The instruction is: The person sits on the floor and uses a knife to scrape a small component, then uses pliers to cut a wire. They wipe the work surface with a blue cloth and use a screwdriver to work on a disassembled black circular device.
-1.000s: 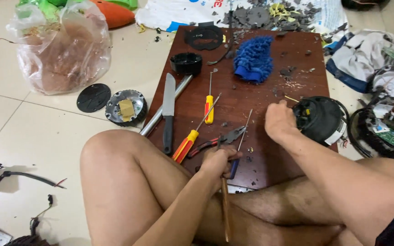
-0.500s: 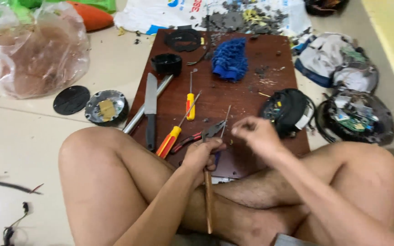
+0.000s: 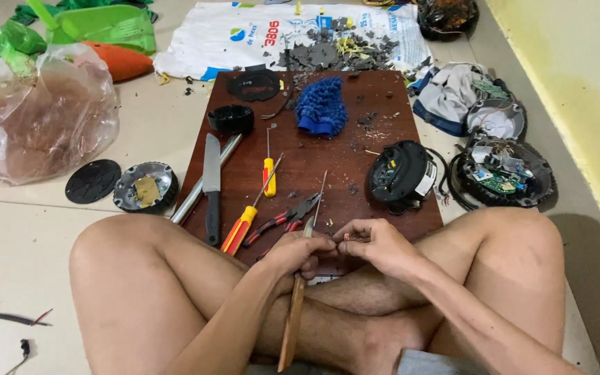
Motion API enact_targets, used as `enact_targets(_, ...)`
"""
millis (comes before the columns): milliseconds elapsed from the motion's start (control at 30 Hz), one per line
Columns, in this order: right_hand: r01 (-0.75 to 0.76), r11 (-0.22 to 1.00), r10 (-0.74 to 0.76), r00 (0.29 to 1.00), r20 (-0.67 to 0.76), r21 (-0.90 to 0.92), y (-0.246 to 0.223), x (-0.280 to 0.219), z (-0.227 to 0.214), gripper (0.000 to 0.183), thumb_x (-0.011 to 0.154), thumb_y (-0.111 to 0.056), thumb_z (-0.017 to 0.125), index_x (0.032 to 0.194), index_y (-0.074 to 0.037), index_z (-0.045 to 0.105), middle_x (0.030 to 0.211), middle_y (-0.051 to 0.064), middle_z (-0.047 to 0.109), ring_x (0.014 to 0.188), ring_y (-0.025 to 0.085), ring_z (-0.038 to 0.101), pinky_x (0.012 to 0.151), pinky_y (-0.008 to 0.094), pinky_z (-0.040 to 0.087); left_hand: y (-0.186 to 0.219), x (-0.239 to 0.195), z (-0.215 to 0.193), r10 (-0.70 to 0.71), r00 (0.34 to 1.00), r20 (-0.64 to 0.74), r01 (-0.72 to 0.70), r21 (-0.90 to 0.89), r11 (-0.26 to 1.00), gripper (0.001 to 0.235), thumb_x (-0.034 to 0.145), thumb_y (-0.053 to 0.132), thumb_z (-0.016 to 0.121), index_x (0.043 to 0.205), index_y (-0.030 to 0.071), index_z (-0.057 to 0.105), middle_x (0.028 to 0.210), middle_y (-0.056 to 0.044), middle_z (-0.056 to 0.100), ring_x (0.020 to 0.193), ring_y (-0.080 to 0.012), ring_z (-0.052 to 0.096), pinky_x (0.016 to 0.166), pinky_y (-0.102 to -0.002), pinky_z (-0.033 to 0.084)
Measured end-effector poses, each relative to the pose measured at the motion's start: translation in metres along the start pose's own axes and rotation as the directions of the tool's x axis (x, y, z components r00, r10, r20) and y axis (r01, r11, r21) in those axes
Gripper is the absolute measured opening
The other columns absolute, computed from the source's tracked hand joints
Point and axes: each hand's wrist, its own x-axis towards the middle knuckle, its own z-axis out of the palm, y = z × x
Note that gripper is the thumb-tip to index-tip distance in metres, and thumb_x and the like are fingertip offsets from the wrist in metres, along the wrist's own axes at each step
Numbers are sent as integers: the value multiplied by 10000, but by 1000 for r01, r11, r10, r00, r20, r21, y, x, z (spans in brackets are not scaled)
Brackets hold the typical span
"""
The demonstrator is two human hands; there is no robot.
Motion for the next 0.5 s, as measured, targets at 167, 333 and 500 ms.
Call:
enact_targets(167, 2, 998, -5, 999, -36, -67, 8, -2, -5, 229, 781, -264, 842, 1005, -235, 882, 894, 45, 853, 898, 176, 790, 813, 344, 606, 9, -12, 9, -44, 998, 52, 43, 23, 999, 250, 830, 64, 816, 1003, -47, 674, 760, -146, 657, 381, -35, 316, 380, -206, 258)
enact_targets(333, -42, 995, 36, 997, -73, -89, 1, -8, -1, 250, 784, -309, 815, 1027, -323, 869, 950, -9, 857, 989, 186, 790, 910, 367, 579, 8, -8, 6, -52, 998, 30, 52, 22, 998, 235, 818, 64, 824, 971, -15, 664, 711, -96, 597, 385, -39, 318, 386, -209, 254)
enact_targets(500, -23, 897, 108, 980, 169, -441, -15, -14, -1, 522, 983, -174, 645, 1499, -108, 607, 1490, 192, 622, 1439, 320, 552, 1220, 503, 444, 8, -1, -1, -33, 999, -17, 33, -18, 999, 201, 811, 79, 792, 960, 25, 669, 747, -105, 642, 398, -42, 355, 392, -218, 273)
